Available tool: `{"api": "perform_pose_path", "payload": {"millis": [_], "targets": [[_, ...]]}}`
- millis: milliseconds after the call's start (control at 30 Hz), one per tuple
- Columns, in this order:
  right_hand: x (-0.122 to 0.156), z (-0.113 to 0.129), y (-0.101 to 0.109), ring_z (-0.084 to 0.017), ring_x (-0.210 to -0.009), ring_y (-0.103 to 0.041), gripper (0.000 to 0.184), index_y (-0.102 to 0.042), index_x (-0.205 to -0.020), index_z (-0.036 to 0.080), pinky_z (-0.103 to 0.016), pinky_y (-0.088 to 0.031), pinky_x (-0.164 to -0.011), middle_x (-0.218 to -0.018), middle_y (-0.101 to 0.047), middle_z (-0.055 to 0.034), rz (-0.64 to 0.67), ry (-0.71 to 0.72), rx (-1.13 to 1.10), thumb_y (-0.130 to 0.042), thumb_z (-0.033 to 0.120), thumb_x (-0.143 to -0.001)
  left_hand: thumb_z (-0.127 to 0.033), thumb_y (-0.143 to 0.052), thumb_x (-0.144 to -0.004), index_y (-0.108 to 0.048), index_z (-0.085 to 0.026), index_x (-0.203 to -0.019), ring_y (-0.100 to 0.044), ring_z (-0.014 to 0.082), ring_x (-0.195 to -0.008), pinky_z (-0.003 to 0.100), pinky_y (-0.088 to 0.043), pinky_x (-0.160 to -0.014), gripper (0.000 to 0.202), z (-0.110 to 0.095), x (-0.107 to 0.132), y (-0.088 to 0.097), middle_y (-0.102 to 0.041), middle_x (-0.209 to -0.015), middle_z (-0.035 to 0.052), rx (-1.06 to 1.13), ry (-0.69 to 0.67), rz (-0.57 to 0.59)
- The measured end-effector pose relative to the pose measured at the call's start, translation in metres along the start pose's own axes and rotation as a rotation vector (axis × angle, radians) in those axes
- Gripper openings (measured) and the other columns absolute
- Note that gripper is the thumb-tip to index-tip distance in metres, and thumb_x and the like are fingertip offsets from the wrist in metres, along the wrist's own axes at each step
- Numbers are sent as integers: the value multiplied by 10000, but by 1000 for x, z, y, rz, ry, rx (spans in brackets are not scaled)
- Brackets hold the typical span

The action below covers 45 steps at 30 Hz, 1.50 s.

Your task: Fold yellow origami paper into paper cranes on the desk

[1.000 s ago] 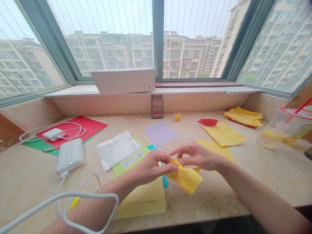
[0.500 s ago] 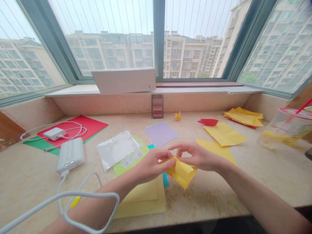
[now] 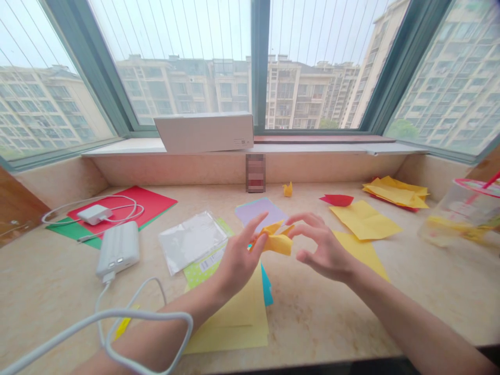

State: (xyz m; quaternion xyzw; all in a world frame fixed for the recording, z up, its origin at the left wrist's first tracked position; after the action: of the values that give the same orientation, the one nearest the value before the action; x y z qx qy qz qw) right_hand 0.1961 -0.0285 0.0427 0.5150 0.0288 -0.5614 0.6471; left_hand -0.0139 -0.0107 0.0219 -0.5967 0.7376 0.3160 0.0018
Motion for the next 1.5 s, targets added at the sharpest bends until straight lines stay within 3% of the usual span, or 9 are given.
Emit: {"api": "perform_pose_path", "payload": {"millis": [133,267,567,767,900,1067,1167,1267,1500], "targets": [[2,8,-11,-238,-968,-606,126,-667,-882,225,-434,-396,-914,-1000,-666,-56,-33,50,72,-623,337,-921,-317,-470,-1007,-680,-262,-1175,-709,174,-1000,269,-504,-881,274,3,2,-3,-759,-1102,6,-11,-107,55],[2,11,-12,-194,-827,-596,137,-611,-777,209,-399,-405,-837,-863,-657,-30,-126,152,87,-587,152,-900,-336,-469,-1011,-685,-237,-1103,-721,156,-886,243,-502,-787,255,4,1,-3,-773,-985,-3,-2,-74,43],[2,19,-10,-162,-694,-564,156,-585,-762,205,-365,-407,-728,-741,-641,-9,-262,251,23,-610,86,-859,-364,-487,-992,-619,-203,-994,-726,164,-778,216,-491,-643,208,-5,4,-5,-775,-880,15,82,21,43],[6,14,-15,-201,-808,-599,152,-657,-984,201,-410,-414,-793,-888,-698,-59,-113,304,-67,-508,194,-960,-342,-464,-991,-599,-189,-999,-716,166,-749,191,-452,-544,205,-8,3,-4,-772,-866,42,65,58,31],[7,12,-13,-217,-838,-598,317,-678,-1018,194,-426,-398,-812,-907,-708,-75,-82,235,-80,-406,356,-1030,-352,-454,-1000,-589,-194,-1033,-720,169,-764,196,-470,-537,211,-6,4,-4,-770,-899,46,56,-2,53],[4,17,-9,-232,-854,-606,592,-721,-930,214,-426,-385,-833,-875,-722,-59,-15,70,-135,-335,660,-975,-261,-419,-1023,-621,-212,-1057,-713,160,-791,260,-509,-725,211,0,7,-1,-757,-906,31,-232,-291,-10],[1,21,-11,-210,-819,-622,489,-701,-793,212,-395,-409,-823,-817,-720,-37,43,-76,-181,-423,563,-989,-199,-451,-1003,-626,-196,-1054,-692,168,-701,272,-482,-682,182,2,7,1,-733,-792,33,-421,-490,-30],[0,24,-15,-190,-756,-618,368,-645,-694,206,-357,-437,-769,-744,-700,-21,50,-195,-186,-525,422,-967,-156,-473,-987,-621,-187,-1049,-685,170,-686,278,-465,-674,163,1,5,4,-723,-770,32,-502,-603,-26],[2,16,-19,-161,-660,-535,340,-621,-656,191,-300,-420,-645,-656,-613,1,63,-414,-294,-557,385,-928,-166,-449,-1003,-615,-184,-1025,-690,166,-681,282,-479,-687,169,2,3,4,-747,-813,42,-540,-606,-13]]}}
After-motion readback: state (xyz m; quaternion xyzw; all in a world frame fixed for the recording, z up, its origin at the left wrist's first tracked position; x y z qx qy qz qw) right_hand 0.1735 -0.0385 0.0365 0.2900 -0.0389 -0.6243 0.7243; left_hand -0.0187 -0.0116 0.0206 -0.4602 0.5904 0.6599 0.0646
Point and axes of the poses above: each hand's wrist, its own x-axis away from the middle knuckle, its own y-axis out of the back of the hand, z = x × y, the point moved 2 cm from there along -x, towards the middle knuckle
